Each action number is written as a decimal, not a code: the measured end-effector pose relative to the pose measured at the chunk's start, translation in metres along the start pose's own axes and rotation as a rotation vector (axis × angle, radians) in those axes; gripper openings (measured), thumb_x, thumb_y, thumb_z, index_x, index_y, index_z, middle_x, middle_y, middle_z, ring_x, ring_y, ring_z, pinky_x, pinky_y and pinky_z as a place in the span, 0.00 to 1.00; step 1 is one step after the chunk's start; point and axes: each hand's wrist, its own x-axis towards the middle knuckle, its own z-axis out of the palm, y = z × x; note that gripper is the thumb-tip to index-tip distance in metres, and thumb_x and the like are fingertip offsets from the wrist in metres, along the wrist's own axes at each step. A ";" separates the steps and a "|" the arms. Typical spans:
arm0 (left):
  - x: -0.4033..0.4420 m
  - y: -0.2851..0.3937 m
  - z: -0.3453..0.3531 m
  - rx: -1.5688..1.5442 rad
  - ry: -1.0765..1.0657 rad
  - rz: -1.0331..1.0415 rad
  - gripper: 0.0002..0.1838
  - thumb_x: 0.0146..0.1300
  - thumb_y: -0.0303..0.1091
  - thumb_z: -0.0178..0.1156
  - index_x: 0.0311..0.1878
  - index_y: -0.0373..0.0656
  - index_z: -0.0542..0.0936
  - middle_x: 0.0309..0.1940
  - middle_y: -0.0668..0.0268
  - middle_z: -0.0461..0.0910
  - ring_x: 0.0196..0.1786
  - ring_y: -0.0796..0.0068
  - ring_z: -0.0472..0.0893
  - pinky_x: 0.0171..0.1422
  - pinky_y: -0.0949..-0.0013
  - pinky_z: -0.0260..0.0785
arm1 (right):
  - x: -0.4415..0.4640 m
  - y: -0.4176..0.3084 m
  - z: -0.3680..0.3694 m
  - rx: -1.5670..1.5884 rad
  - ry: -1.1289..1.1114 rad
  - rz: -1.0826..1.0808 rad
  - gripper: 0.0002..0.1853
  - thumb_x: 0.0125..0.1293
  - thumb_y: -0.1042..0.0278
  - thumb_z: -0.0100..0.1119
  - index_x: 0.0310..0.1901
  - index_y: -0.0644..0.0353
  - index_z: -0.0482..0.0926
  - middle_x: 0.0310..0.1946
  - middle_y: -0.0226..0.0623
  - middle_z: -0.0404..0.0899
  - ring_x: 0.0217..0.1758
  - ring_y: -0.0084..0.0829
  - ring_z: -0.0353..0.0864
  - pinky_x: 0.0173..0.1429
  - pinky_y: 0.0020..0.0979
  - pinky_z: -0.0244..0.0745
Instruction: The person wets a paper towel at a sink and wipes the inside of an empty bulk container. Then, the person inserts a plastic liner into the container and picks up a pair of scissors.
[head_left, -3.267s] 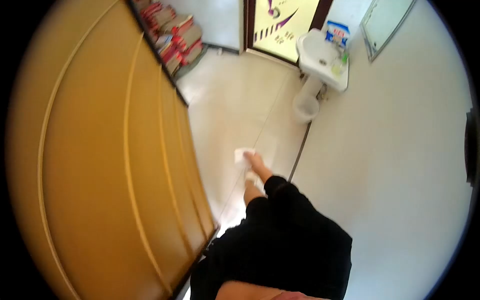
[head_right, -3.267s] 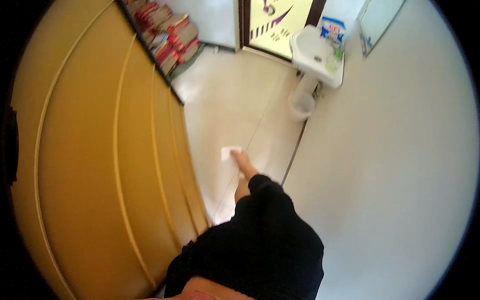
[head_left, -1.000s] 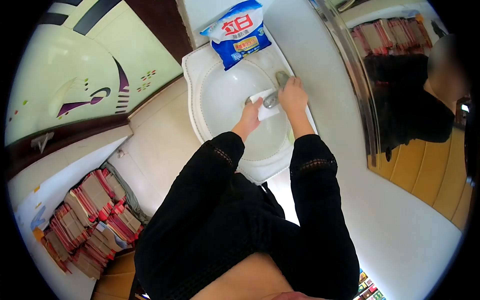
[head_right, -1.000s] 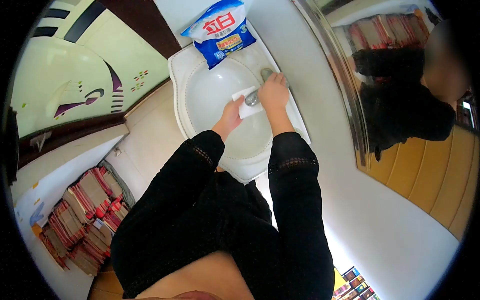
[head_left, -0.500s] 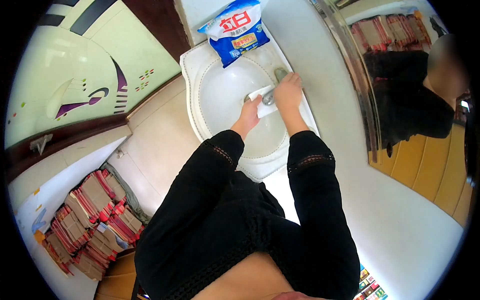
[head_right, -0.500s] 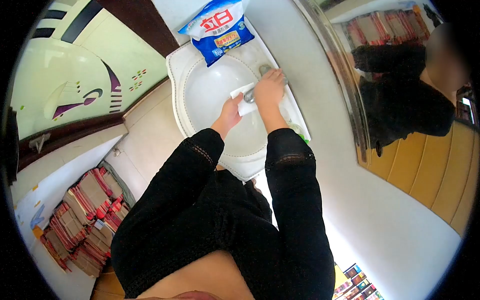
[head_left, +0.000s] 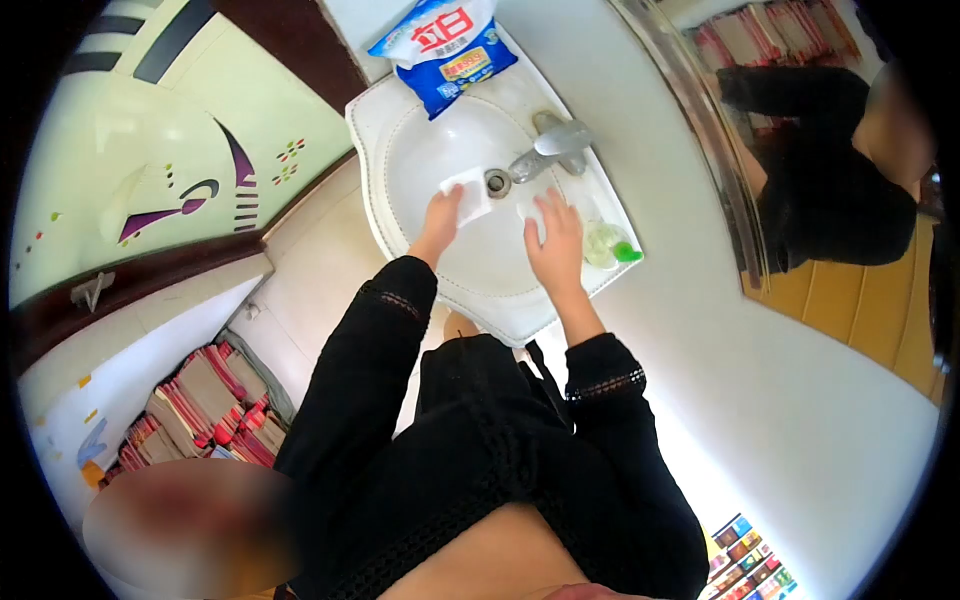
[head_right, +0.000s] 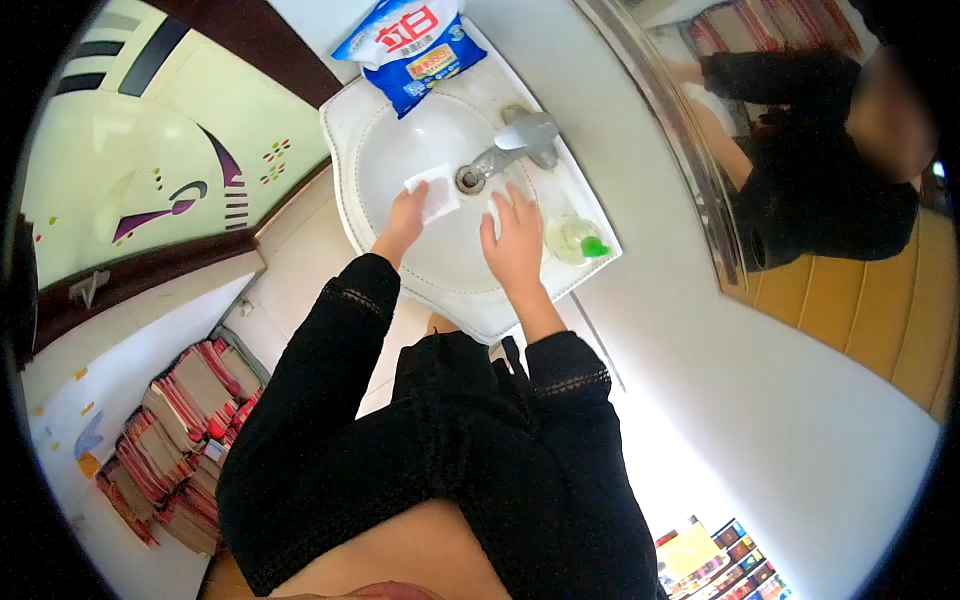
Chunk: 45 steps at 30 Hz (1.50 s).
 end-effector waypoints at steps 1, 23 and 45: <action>-0.001 -0.001 -0.002 0.147 -0.012 0.030 0.17 0.61 0.38 0.50 0.45 0.32 0.71 0.35 0.64 0.75 0.36 0.74 0.73 0.41 0.72 0.65 | -0.017 0.003 0.000 0.080 -0.065 0.045 0.16 0.56 0.66 0.52 0.47 0.60 0.72 0.54 0.47 0.66 0.56 0.47 0.65 0.61 0.44 0.56; -0.307 -0.071 0.264 0.170 -1.078 -0.369 0.18 0.59 0.23 0.46 0.54 0.33 0.65 0.48 0.58 0.72 0.50 0.64 0.73 0.56 0.63 0.66 | -0.338 0.129 -0.180 1.189 0.509 0.843 0.12 0.59 0.67 0.55 0.42 0.64 0.76 0.31 0.27 0.76 0.34 0.16 0.71 0.39 0.21 0.67; -0.659 -0.417 0.613 0.413 -1.670 -1.184 0.25 0.55 0.29 0.39 0.56 0.25 0.60 0.55 0.47 0.65 0.60 0.54 0.64 0.67 0.55 0.51 | -0.865 0.225 -0.278 0.702 1.558 1.360 0.16 0.61 0.61 0.49 0.46 0.62 0.73 0.31 0.31 0.77 0.28 0.18 0.71 0.33 0.22 0.68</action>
